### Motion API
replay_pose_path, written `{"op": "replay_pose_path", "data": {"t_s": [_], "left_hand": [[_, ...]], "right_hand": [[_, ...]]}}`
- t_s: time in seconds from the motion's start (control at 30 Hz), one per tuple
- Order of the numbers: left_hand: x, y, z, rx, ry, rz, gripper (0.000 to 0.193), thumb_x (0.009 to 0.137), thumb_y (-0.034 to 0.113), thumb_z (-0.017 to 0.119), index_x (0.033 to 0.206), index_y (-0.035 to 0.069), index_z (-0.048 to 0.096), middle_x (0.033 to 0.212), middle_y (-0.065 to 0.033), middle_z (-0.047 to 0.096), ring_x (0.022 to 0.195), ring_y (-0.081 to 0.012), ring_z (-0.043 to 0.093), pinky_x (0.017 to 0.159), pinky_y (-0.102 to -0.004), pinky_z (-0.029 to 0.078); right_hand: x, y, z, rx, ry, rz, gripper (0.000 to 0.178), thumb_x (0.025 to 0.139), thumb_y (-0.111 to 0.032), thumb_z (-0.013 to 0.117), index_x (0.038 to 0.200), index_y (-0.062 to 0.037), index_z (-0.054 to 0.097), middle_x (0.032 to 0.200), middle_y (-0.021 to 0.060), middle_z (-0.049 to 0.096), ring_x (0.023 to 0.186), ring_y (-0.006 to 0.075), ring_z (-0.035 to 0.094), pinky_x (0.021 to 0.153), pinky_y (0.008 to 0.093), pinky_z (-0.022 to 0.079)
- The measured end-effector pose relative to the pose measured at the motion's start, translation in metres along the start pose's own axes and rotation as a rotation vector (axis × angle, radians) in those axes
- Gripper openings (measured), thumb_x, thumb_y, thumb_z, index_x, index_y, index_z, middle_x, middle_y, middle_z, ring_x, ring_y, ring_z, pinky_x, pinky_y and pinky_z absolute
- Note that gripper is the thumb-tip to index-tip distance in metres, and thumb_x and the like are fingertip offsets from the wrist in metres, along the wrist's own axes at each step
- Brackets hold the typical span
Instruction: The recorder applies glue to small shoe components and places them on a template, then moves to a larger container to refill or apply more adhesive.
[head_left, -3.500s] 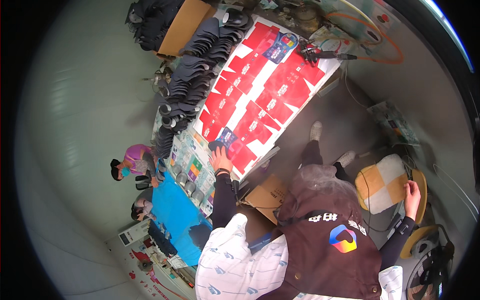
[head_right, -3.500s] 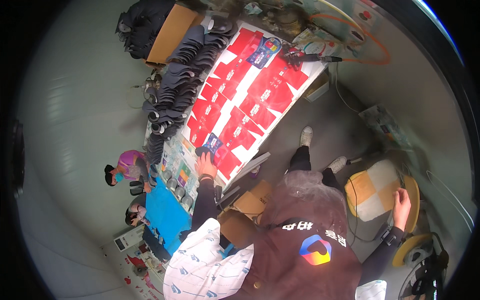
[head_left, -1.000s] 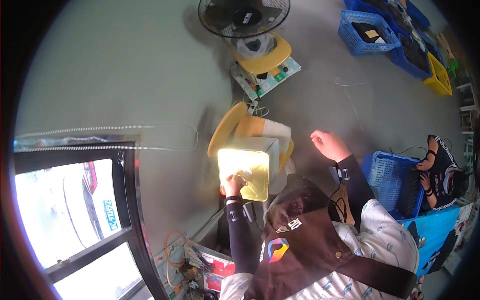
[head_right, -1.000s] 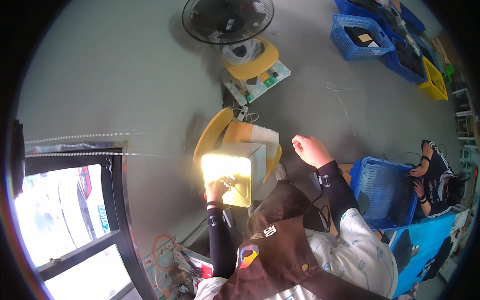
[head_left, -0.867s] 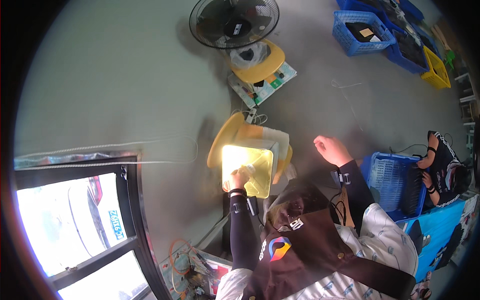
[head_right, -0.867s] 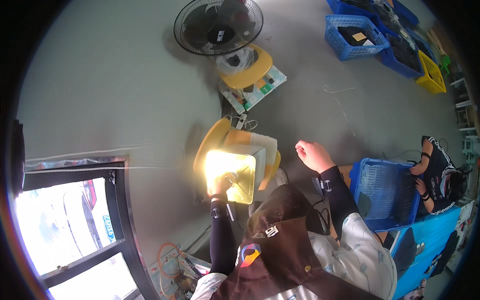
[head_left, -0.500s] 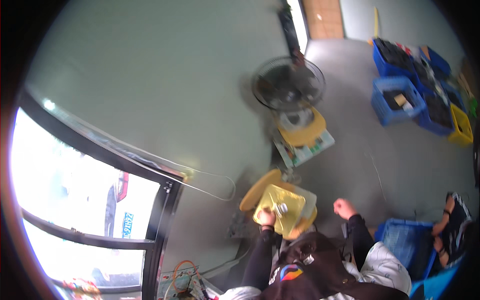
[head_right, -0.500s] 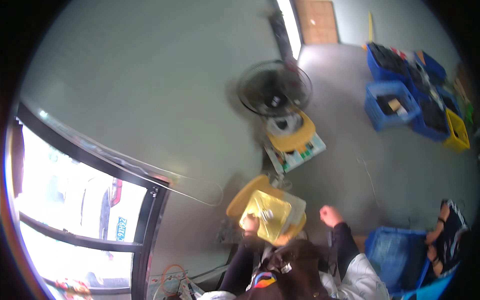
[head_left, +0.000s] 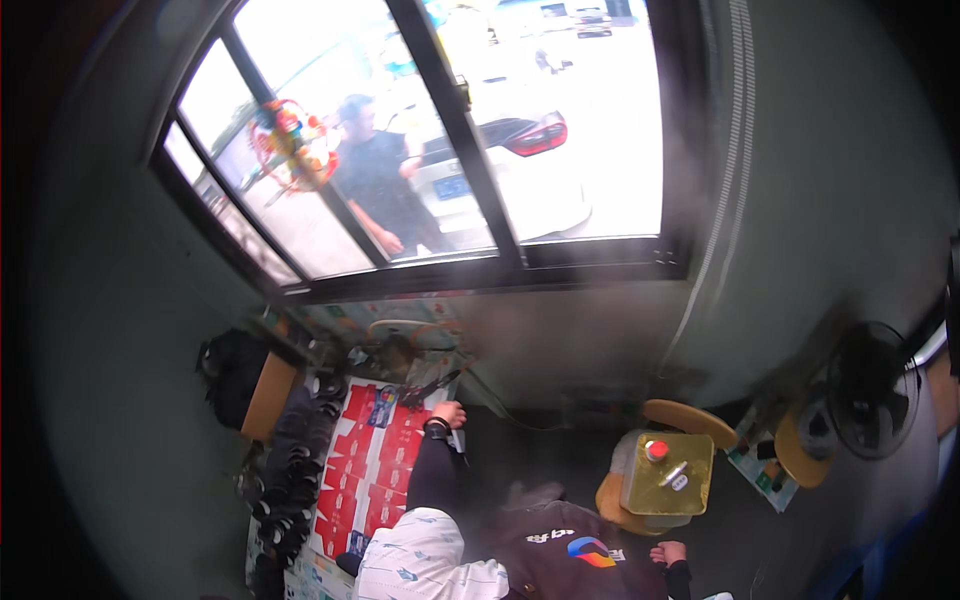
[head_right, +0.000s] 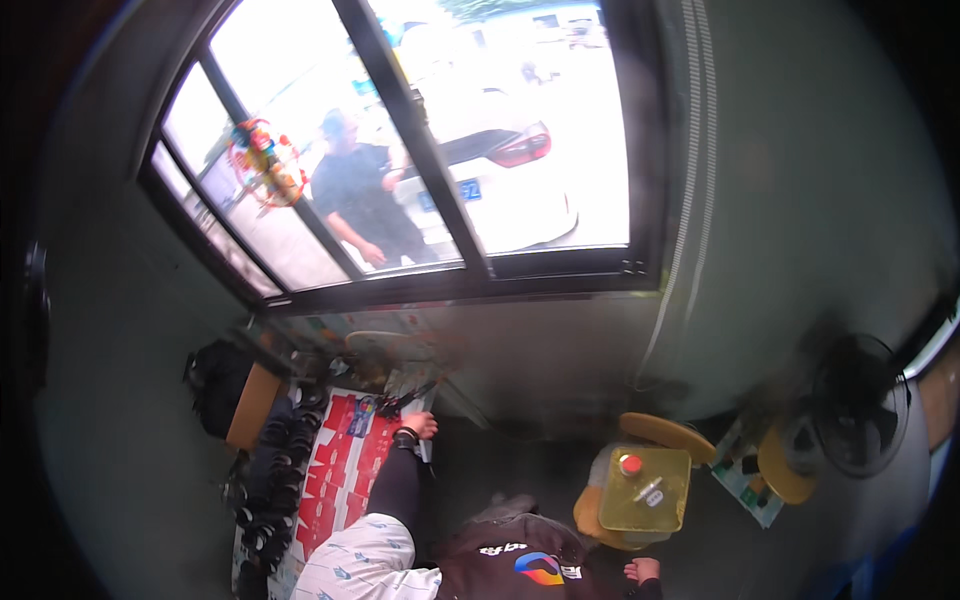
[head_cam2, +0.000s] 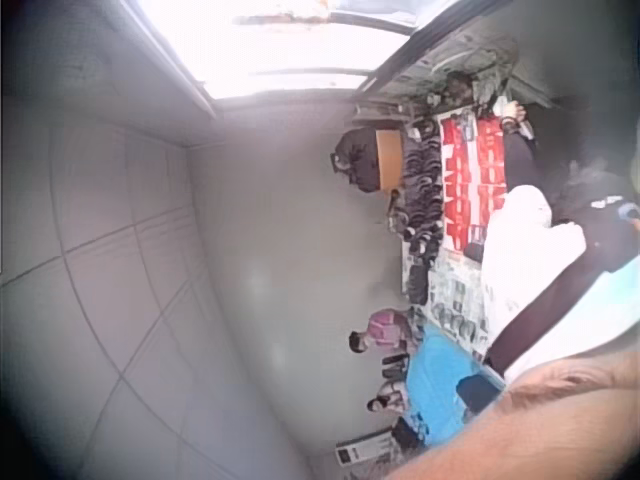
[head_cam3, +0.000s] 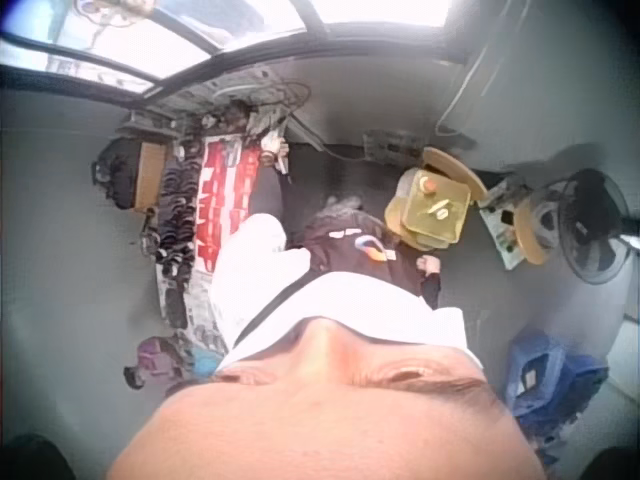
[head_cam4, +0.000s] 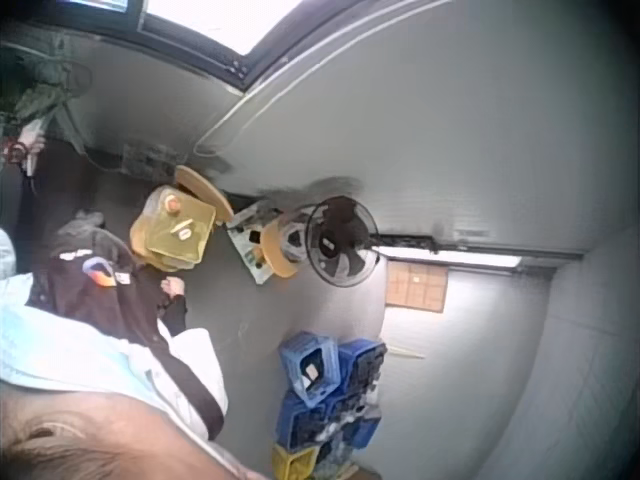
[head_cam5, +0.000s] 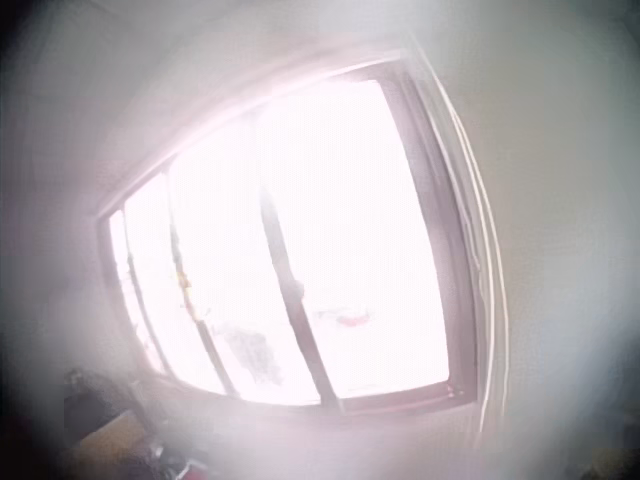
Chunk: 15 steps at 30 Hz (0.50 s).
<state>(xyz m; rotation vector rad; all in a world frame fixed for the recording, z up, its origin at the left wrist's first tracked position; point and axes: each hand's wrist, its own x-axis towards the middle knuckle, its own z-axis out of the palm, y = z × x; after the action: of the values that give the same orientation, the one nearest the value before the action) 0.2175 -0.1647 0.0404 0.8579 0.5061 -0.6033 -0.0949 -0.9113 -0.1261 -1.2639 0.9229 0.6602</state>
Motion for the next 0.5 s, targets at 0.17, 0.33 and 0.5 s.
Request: {"op": "replay_pose_path", "data": {"t_s": [0.17, 0.33, 0.5], "left_hand": [[-0.046, 0.068, -0.026, 0.282, 0.820, 0.400, 0.019, 0.096, 0.021, 0.055, 0.102, 0.006, 0.065, 0.079, -0.0082, 0.068, 0.059, -0.0192, 0.066, 0.046, -0.0301, 0.051], [-0.098, 0.073, -0.124, 0.500, 1.020, 0.388, 0.019, 0.090, 0.016, 0.059, 0.104, 0.006, 0.066, 0.079, -0.0116, 0.068, 0.062, -0.0266, 0.068, 0.049, -0.0379, 0.052], [-0.106, 0.109, -0.185, 0.772, 1.469, 0.611, 0.037, 0.078, 0.031, 0.077, 0.099, 0.002, 0.070, 0.085, -0.0172, 0.072, 0.086, -0.0371, 0.070, 0.080, -0.0458, 0.054]], "right_hand": [[-0.001, -0.010, 0.001, -0.004, 0.137, 0.002, 0.021, 0.096, -0.012, 0.054, 0.103, 0.0059, 0.061, 0.084, 0.0190, 0.071, 0.065, 0.0278, 0.072, 0.045, 0.0331, 0.057], [0.034, 0.028, 0.008, -0.018, -0.026, 0.053, 0.020, 0.096, -0.008, 0.053, 0.099, 0.0095, 0.061, 0.086, 0.0230, 0.071, 0.065, 0.0352, 0.072, 0.051, 0.0413, 0.060], [-0.020, 0.038, 0.071, -0.833, 0.048, -0.151, 0.020, 0.093, -0.015, 0.058, 0.094, 0.0009, 0.070, 0.085, 0.0185, 0.073, 0.072, 0.0318, 0.072, 0.062, 0.0423, 0.059]]}}
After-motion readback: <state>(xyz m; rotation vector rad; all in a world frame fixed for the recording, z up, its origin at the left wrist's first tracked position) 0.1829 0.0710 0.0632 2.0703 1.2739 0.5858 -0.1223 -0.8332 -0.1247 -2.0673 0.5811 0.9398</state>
